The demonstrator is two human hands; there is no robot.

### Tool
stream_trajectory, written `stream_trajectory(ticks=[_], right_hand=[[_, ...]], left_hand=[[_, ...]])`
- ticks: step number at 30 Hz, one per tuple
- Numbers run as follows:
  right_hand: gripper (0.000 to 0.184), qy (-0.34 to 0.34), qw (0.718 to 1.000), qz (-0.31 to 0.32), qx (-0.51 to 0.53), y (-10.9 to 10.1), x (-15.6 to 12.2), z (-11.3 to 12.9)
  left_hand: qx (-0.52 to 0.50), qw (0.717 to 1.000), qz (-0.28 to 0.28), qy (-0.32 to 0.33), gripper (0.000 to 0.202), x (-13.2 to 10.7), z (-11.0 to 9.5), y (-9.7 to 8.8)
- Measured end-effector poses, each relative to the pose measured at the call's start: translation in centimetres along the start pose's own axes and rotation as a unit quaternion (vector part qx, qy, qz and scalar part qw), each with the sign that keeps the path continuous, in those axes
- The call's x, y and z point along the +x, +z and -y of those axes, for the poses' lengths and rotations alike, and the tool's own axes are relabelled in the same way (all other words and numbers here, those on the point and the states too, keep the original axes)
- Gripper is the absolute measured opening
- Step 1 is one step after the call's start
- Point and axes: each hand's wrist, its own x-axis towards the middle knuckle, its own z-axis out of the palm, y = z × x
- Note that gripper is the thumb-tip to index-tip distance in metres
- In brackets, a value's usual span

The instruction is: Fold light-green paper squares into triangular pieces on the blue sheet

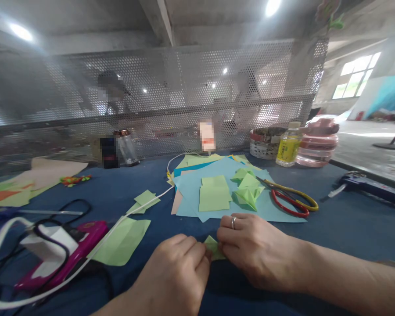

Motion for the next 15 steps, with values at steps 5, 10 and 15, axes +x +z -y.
stream_trajectory(ticks=[5, 10, 15], right_hand=[[0.014, 0.004, 1.000, -0.011, -0.007, 0.06, -0.07, -0.05], [0.015, 0.076, 0.995, -0.069, 0.002, 0.51, -0.25, -0.40], [0.015, 0.198, 0.973, -0.044, 0.107, 0.37, 0.26, -0.02]], left_hand=[[-0.001, 1.000, -0.002, -0.002, 0.033, 0.11, -0.03, -0.29], [-0.021, 1.000, 0.013, -0.012, 0.031, 0.14, 0.17, -0.32], [-0.055, 0.998, -0.004, -0.018, 0.034, 0.13, 0.35, -0.57]])
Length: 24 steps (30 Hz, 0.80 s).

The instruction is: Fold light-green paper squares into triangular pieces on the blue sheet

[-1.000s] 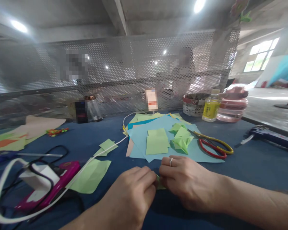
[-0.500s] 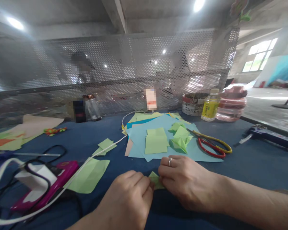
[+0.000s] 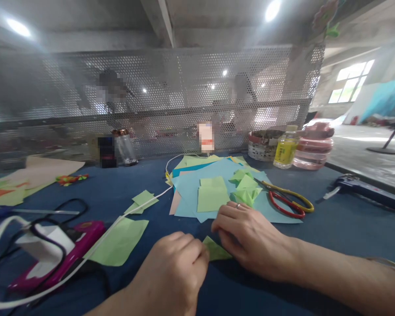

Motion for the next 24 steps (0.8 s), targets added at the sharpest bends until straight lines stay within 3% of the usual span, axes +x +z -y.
stream_trajectory(ticks=[4, 6, 12, 15, 24], right_hand=[[0.016, 0.086, 0.993, 0.055, 0.058, -0.2, 0.3, 0.7], [0.016, 0.105, 0.989, 0.069, 0.077, -0.2, 0.3, 0.8], [0.028, 0.089, 0.988, 0.069, 0.101, -0.2, -0.1, 0.7], [0.022, 0.086, 0.987, 0.067, 0.118, -0.2, 0.0, 0.6], [0.017, 0.149, 0.963, 0.069, 0.212, -0.7, 0.5, -0.2]], left_hand=[[-0.020, 0.999, 0.032, -0.018, 0.034, 0.1, 0.2, -0.2], [-0.031, 0.999, 0.017, -0.019, 0.033, 0.1, 0.4, -0.1], [-0.056, 0.996, -0.049, -0.051, 0.032, 0.4, 1.0, -0.6], [-0.074, 0.992, -0.078, -0.073, 0.031, 0.6, 1.3, -0.9], [-0.141, 0.974, -0.046, -0.169, 0.032, 0.2, 2.5, -0.5]])
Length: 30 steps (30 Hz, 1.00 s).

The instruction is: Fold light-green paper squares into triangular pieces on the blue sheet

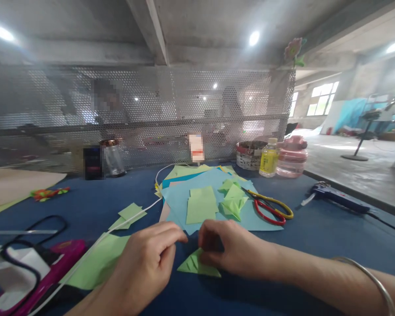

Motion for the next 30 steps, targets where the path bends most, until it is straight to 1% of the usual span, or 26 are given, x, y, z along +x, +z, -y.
stream_trajectory(ticks=[1, 3, 6, 8, 12, 14, 17, 21, 23, 24, 26, 28, 30], right_hand=[[0.019, 0.012, 1.000, 0.001, -0.002, -0.7, 0.1, -0.1], [0.027, 0.030, 0.998, -0.020, -0.057, -2.4, 0.4, -0.6], [0.025, 0.060, 0.989, -0.049, -0.126, -5.0, 1.0, -1.8], [0.027, 0.089, 0.977, -0.074, -0.180, -6.2, 1.4, -2.8], [0.030, 0.129, 0.945, -0.130, -0.273, -7.0, 1.9, -4.9], [0.028, 0.137, 0.935, -0.137, -0.298, -7.1, 2.2, -5.9], [0.026, 0.137, 0.927, -0.139, -0.319, -7.3, 2.4, -6.8], [0.028, 0.099, 0.921, -0.159, -0.343, -6.8, 2.4, -6.7], [0.028, 0.059, 0.919, -0.165, -0.354, -5.9, 2.4, -6.0], [0.029, 0.034, 0.920, -0.157, -0.358, -5.4, 2.4, -5.7], [0.038, -0.030, 0.923, -0.121, -0.365, -4.2, 2.4, -5.1], [0.051, -0.088, 0.922, -0.071, -0.369, -3.3, 2.5, -4.9], [0.059, -0.115, 0.920, -0.041, -0.372, -2.8, 2.7, -5.2]], left_hand=[[-0.003, 1.000, -0.001, -0.007, 0.032, 0.0, 0.1, 0.0], [-0.008, 1.000, 0.001, -0.019, 0.032, 0.0, 0.1, 0.0], [-0.018, 0.999, 0.006, -0.026, 0.032, 0.0, 0.1, 0.1], [-0.024, 0.999, 0.011, -0.027, 0.032, 0.0, 0.2, 0.2], [-0.016, 0.999, 0.029, -0.025, 0.032, 0.2, 0.4, 0.1], [-0.011, 0.999, 0.036, -0.023, 0.031, 0.2, 0.4, 0.1], [-0.010, 0.999, 0.040, -0.021, 0.031, 0.2, 0.2, 0.0], [-0.008, 0.999, 0.047, -0.026, 0.031, 0.1, 0.0, -0.1], [-0.010, 0.999, 0.043, -0.029, 0.031, 0.1, 0.0, -0.1], [-0.012, 0.999, 0.040, -0.029, 0.031, 0.2, -0.1, -0.1], [-0.014, 0.999, 0.034, -0.029, 0.031, 0.3, -0.1, -0.1], [-0.013, 0.999, 0.035, -0.028, 0.031, 0.3, -0.2, -0.1], [-0.010, 0.999, 0.040, -0.028, 0.032, 0.4, -0.4, 0.0]])
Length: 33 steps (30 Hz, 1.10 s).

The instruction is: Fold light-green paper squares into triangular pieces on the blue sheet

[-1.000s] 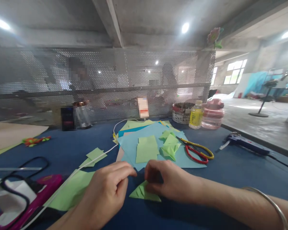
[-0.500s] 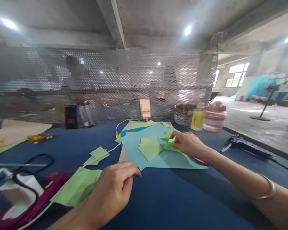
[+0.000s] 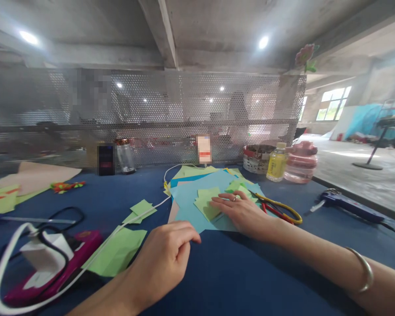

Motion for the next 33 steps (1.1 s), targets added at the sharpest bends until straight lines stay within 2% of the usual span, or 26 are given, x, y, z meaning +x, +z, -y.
stream_trajectory(ticks=[7, 13, 19, 25, 30, 33], right_hand=[[0.048, 0.018, 1.000, 0.005, -0.023, 1.0, 0.3, -2.4], [0.043, 0.030, 0.999, -0.006, -0.044, 1.0, 0.3, -4.1], [0.056, -0.028, 0.999, 0.005, -0.027, 0.5, 0.7, -2.2], [0.036, -0.046, 0.999, -0.016, -0.008, 0.8, 1.0, -1.1], [0.034, -0.075, 0.995, -0.064, -0.005, 0.5, 0.7, -0.5], [0.031, -0.086, 0.991, -0.104, -0.005, 0.3, 0.4, 0.7]], left_hand=[[0.004, 1.000, 0.012, 0.006, 0.033, -0.1, -0.2, -0.1], [0.005, 1.000, 0.015, 0.005, 0.033, 0.0, -0.3, -0.2], [0.008, 1.000, 0.012, 0.004, 0.032, -0.1, -0.2, -0.1], [0.009, 1.000, 0.018, -0.004, 0.032, -0.1, -0.2, -0.1], [-0.007, 0.999, 0.004, -0.031, 0.030, 0.2, -0.1, -0.2], [-0.013, 0.999, -0.014, -0.048, 0.023, 0.4, -0.1, -0.2]])
